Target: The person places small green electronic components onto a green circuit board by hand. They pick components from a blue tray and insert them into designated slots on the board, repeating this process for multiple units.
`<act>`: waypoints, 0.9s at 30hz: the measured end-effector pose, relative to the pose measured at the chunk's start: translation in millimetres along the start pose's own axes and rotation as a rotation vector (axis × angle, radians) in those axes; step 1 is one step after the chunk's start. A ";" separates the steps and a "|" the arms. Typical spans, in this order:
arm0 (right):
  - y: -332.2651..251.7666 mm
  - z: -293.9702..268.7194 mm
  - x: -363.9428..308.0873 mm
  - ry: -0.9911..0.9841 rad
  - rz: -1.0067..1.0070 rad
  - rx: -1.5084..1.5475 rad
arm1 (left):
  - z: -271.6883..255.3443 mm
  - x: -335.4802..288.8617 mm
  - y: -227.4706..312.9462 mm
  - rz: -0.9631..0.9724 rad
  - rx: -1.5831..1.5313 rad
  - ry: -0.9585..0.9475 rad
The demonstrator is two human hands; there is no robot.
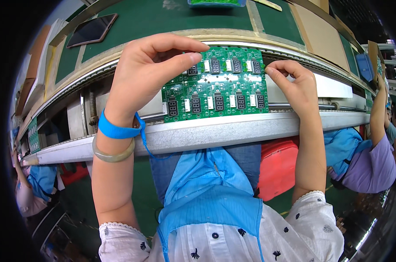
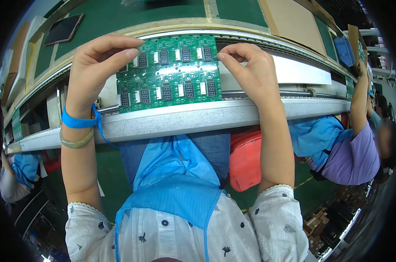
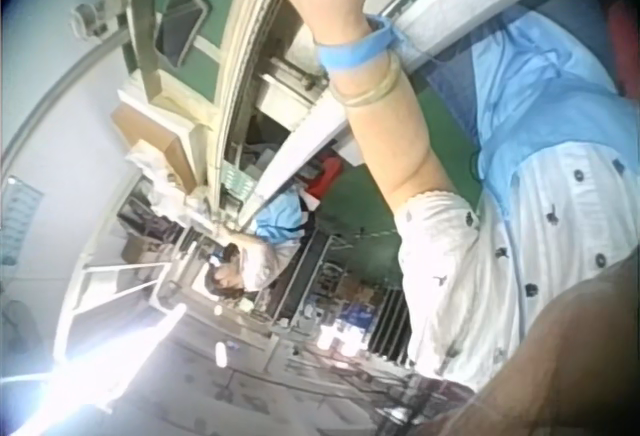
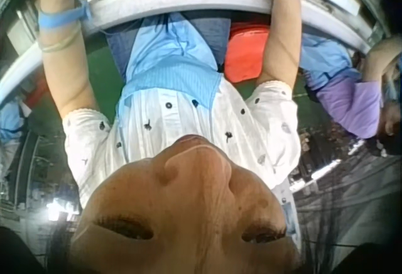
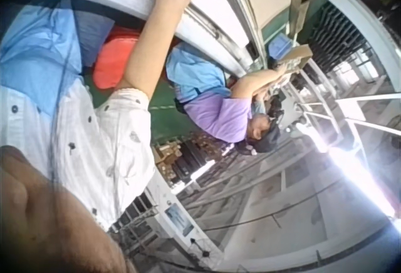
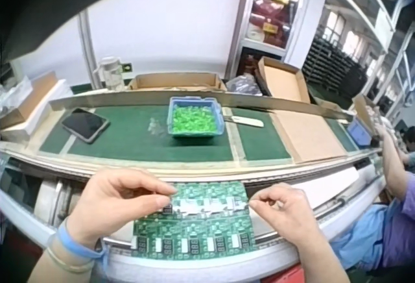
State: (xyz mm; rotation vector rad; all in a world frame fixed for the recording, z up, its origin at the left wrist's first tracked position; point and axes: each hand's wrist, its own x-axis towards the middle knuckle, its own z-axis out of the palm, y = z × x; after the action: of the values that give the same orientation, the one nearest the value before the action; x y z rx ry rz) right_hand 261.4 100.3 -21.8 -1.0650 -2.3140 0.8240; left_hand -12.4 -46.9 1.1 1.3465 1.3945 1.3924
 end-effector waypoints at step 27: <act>-23.7 8.1 141.1 0.150 -0.405 -0.216 | -13.0 3.4 -1.4 -0.100 -0.079 -0.044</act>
State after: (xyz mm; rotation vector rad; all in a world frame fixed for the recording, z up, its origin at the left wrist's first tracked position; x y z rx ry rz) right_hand 160.3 196.7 10.5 -0.6723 -2.4082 0.3343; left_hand -25.9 -46.1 2.2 1.2326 1.3450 1.3300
